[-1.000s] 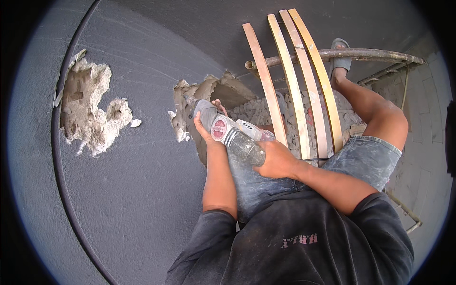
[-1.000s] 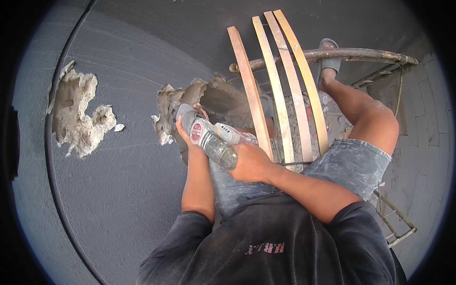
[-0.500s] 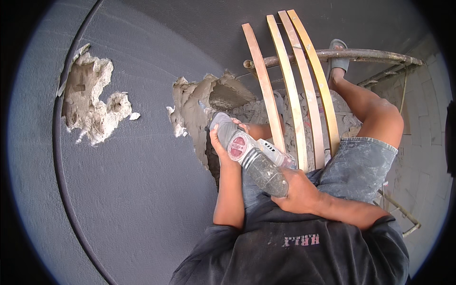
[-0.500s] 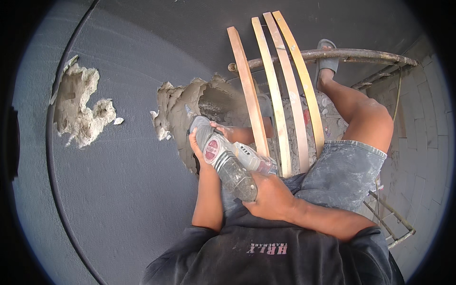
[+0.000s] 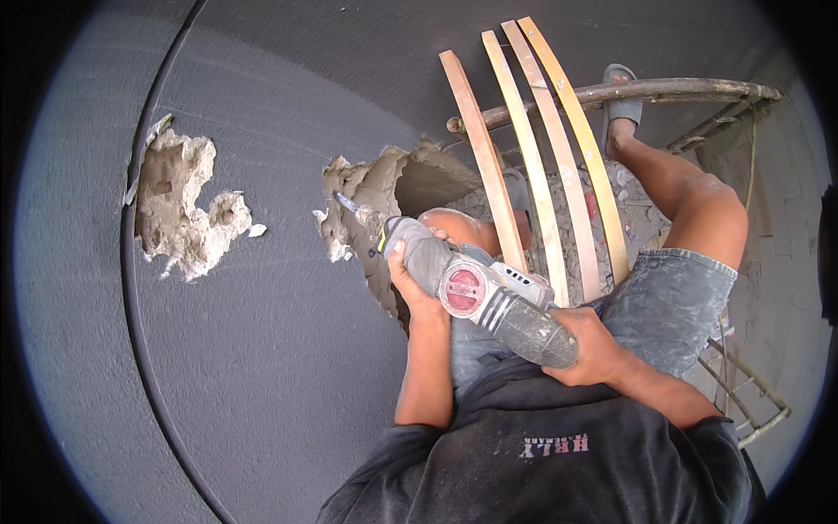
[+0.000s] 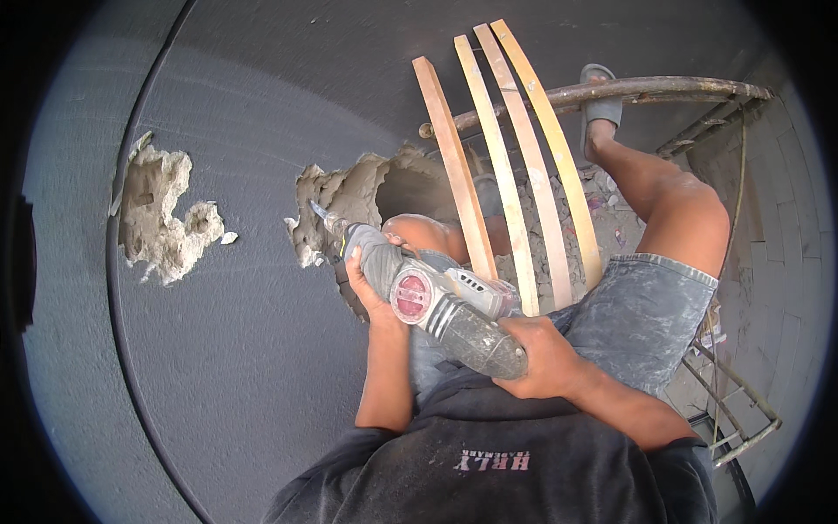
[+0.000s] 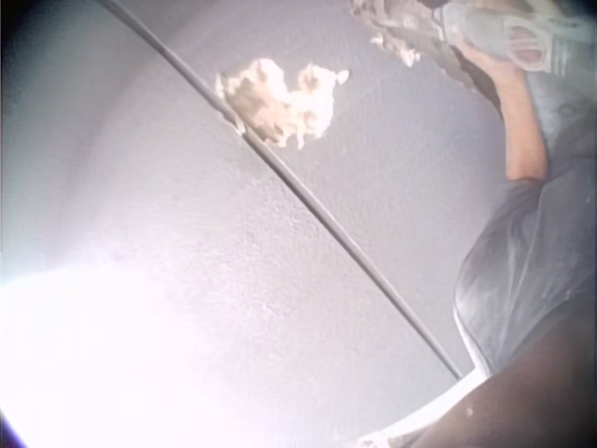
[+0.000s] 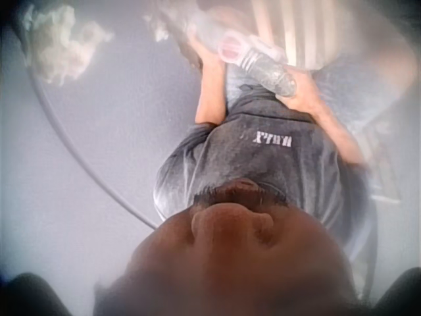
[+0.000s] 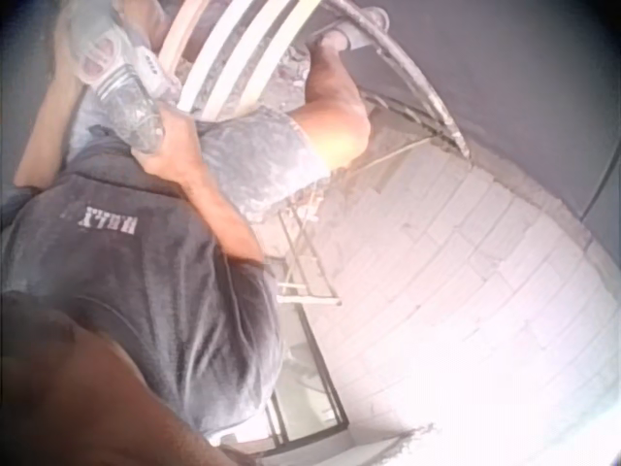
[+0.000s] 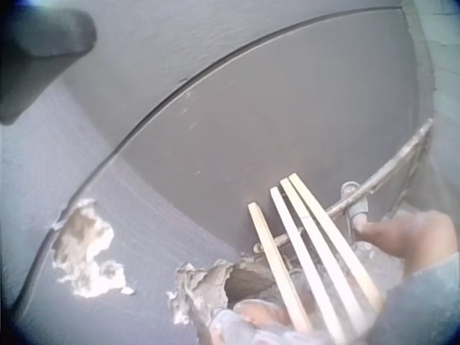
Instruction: The person uses a power tool to chip away at a wall, creating a hole. The person is standing on a scaffold while performing the task.
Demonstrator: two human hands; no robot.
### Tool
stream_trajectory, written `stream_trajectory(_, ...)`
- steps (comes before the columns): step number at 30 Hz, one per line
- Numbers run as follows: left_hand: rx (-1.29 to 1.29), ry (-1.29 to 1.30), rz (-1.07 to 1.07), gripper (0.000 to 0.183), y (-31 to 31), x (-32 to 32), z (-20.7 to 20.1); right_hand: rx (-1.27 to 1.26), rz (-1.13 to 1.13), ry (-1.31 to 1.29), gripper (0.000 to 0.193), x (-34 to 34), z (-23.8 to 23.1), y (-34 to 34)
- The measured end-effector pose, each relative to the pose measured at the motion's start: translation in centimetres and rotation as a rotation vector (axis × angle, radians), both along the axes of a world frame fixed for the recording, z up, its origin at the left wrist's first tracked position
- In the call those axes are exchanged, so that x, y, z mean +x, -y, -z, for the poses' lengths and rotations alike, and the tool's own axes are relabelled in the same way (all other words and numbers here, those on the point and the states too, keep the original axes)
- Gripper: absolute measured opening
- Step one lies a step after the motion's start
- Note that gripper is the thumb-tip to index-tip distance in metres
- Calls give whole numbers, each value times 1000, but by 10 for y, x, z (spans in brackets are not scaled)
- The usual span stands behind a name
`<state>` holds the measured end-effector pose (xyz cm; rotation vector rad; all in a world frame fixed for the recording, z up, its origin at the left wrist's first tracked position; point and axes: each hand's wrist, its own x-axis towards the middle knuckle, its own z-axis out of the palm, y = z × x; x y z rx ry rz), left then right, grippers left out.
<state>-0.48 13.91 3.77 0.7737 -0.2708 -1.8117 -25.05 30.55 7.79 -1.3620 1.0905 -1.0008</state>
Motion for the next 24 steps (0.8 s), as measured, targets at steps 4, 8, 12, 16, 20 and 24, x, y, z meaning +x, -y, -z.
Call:
stream_trajectory(4, -59, 49, -34, 51, -17, -7, 8, -37, -50, -49, 35, -17, 9, -9)
stream_trajectory(8, -41, 9, -82, 52, -24, -3, 17, -54, -88, -45, 37, -21, 8, -15)
stream_trajectory(12, -60, 77, -58, 52, -34, -5, 3, -77, -115, -80, 37, -27, 9, -18)
stream_trajectory(16, -63, 69, 142, 53, -26, -34, -3, -40, -3, -116, 37, -39, 4, -35)
stream_trajectory(20, -107, 169, 41, 54, -53, -8, -17, -77, -145, -90, 38, -40, 13, -30)
stream_trajectory(24, -63, 102, 18, 51, -54, -11, -14, -81, -106, -120, 40, -39, 3, -35)
